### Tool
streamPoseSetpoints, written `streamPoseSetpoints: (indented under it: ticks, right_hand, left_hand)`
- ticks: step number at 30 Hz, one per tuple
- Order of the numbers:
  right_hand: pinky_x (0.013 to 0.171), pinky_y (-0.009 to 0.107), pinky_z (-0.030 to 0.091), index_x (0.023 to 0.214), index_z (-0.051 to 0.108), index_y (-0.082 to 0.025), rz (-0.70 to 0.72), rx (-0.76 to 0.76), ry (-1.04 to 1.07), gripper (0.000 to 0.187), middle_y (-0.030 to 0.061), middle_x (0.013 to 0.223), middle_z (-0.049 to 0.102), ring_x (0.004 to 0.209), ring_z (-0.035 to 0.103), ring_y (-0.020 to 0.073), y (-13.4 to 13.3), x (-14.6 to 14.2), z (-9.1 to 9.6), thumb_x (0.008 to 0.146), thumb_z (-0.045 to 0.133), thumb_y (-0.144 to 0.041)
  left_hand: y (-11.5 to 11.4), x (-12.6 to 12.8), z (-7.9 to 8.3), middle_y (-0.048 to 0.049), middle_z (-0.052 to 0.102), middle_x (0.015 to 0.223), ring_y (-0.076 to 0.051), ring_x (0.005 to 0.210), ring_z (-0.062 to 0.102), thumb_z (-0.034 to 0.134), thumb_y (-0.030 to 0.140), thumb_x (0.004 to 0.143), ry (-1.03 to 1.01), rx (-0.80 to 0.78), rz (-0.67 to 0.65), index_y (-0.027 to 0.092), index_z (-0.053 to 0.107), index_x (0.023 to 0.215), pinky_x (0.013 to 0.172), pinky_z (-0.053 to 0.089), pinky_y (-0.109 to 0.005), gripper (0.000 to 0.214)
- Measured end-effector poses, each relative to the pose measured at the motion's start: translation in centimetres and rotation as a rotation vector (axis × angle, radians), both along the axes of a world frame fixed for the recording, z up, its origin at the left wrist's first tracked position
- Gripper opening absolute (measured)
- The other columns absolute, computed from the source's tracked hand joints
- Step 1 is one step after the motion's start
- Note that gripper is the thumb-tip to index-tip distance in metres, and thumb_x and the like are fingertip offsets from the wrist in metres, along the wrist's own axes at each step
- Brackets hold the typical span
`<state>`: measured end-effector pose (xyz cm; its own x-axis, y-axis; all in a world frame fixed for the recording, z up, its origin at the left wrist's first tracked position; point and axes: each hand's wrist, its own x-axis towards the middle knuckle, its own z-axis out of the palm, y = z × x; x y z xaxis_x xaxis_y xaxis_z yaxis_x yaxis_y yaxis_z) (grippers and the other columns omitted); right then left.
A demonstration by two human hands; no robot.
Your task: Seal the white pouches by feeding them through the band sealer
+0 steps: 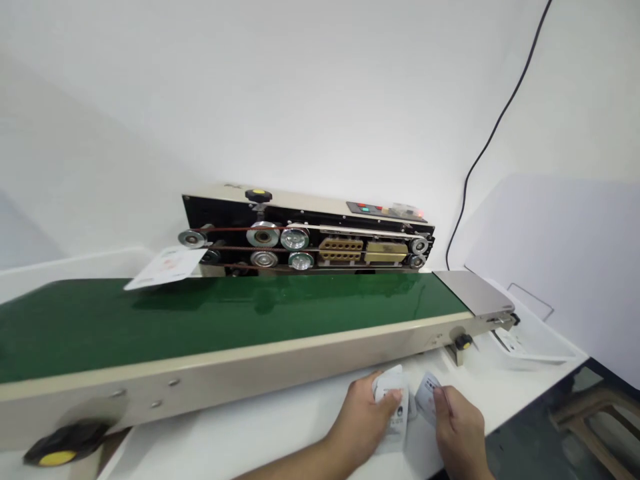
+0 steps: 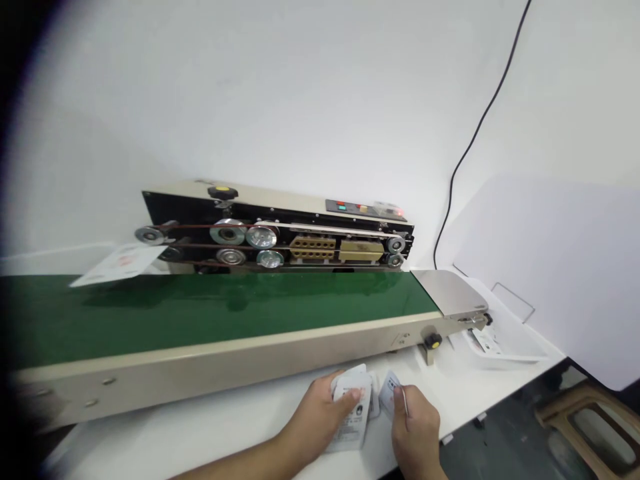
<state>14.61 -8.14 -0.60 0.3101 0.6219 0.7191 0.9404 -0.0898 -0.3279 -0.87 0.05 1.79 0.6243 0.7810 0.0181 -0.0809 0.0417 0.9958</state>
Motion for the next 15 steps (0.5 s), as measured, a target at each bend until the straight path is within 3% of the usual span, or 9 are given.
streamPoseSetpoints:
  ticks: [9, 15]
  right_hand:
    - [0.052, 0.028, 0.040, 0.066, 0.057, -0.022, 0.042, -0.072, 0.127, 0.046, 0.0042, 0.055, 0.058, 0.052, 0.057, 0.0195, 0.1, -0.4, -0.2, 0.090, 0.033, -0.053]
    - [0.050, 0.028, 0.044, 0.070, 0.057, -0.025, 0.174, -0.122, 0.210, 0.048, 0.0038, 0.059, 0.062, 0.053, 0.060, 0.0211, 0.4, 0.3, -2.0, 0.083, 0.034, -0.064]
  left_hand:
    - [0.3, 0.2, -0.5, 0.0014, 0.053, 0.063, -0.014, 0.061, 0.044, 0.060, 0.041, 0.073, -0.049, 0.012, -0.004, 0.014, 0.056, 0.073, 0.059, 0.038, -0.024, 0.027]
    - [0.5, 0.2, -0.6, 0.0000, 0.054, 0.064, -0.015, 0.062, 0.045, 0.064, 0.041, 0.070, -0.051, -0.025, -0.018, 0.013, 0.058, 0.075, 0.060, 0.039, -0.025, 0.029]
